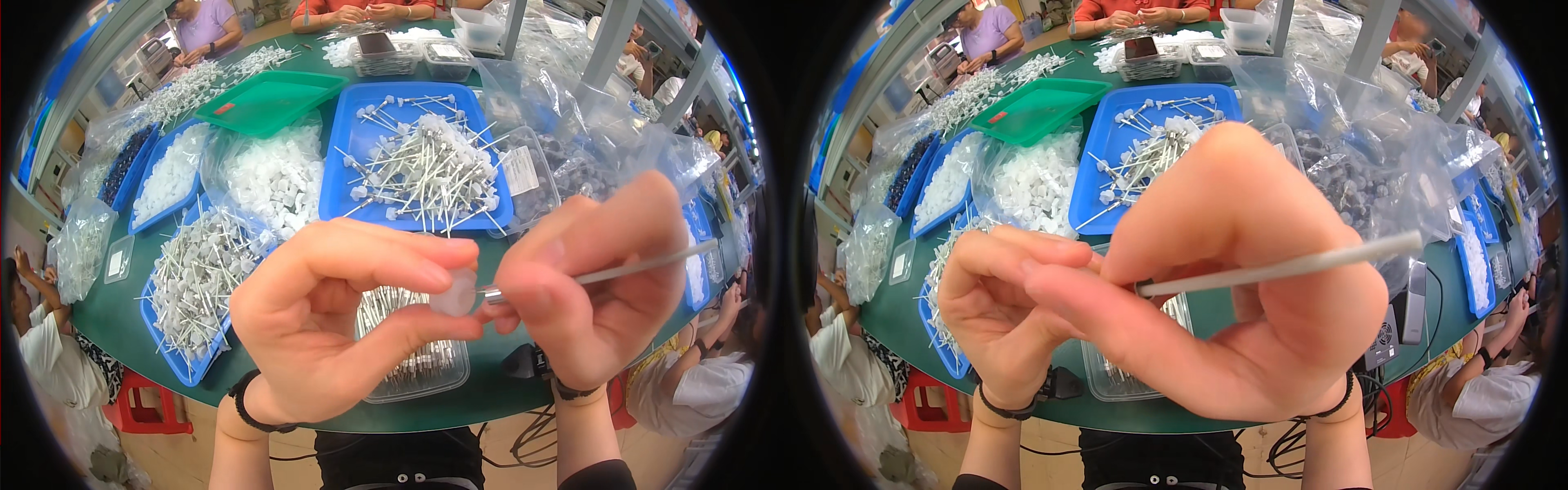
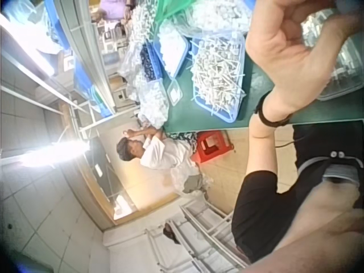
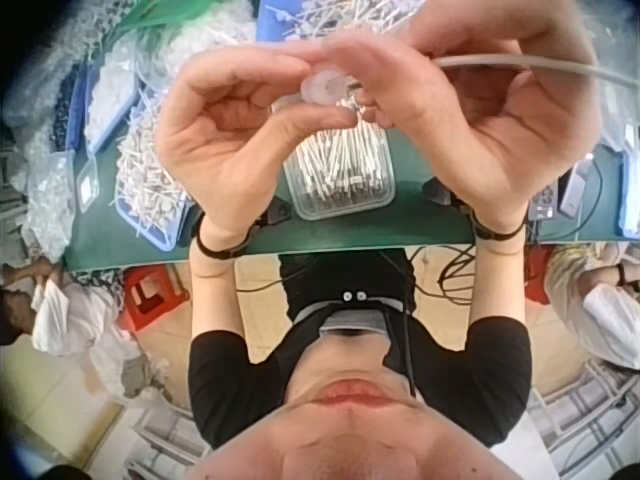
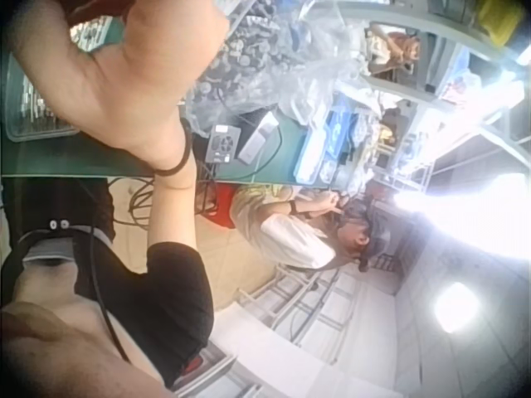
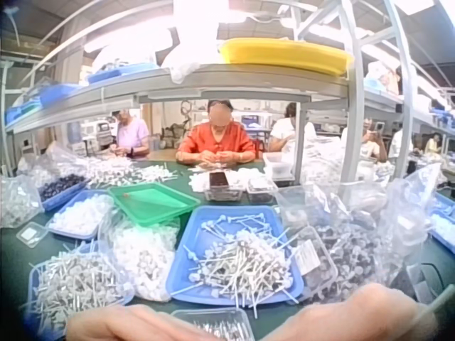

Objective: Assembling small plastic components with metal rods at a factory workstation.

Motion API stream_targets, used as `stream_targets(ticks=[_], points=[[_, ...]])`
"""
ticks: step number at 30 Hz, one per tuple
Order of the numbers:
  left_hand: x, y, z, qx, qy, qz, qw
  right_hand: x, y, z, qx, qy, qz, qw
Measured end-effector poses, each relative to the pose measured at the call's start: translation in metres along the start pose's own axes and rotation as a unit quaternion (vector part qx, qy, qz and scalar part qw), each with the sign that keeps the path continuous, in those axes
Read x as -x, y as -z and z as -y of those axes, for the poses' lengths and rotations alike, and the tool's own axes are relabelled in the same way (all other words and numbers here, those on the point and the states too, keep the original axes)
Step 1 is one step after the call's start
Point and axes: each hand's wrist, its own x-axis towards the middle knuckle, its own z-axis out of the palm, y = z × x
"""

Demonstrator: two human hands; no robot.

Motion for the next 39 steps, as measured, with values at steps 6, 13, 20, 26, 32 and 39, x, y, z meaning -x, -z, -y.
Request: stream_targets(ticks=[6, 13, 20, 26, 32, 39], points=[[-0.001, -0.001, -0.001, 0.102, 0.055, -0.017, 0.993, 0.001, 0.000, -0.001, -0.006, 0.001, 0.002, 1.000], [-0.001, -0.001, -0.001, 0.135, 0.069, -0.018, 0.988, 0.003, 0.005, 0.001, 0.005, 0.005, 0.022, 1.000], [-0.003, -0.002, -0.003, 0.155, 0.080, -0.017, 0.984, 0.002, 0.006, -0.007, -0.036, 0.036, 0.034, 0.998], [-0.003, -0.004, -0.005, 0.228, 0.126, -0.031, 0.965, 0.002, -0.002, -0.003, -0.088, 0.012, -0.007, 0.996], [-0.003, -0.001, -0.003, 0.184, 0.098, -0.011, 0.978, 0.005, 0.001, 0.003, -0.114, -0.077, -0.032, 0.990], [-0.003, 0.006, 0.002, 0.047, 0.008, 0.019, 0.999, 0.003, 0.004, -0.006, -0.009, 0.038, 0.013, 0.999]])
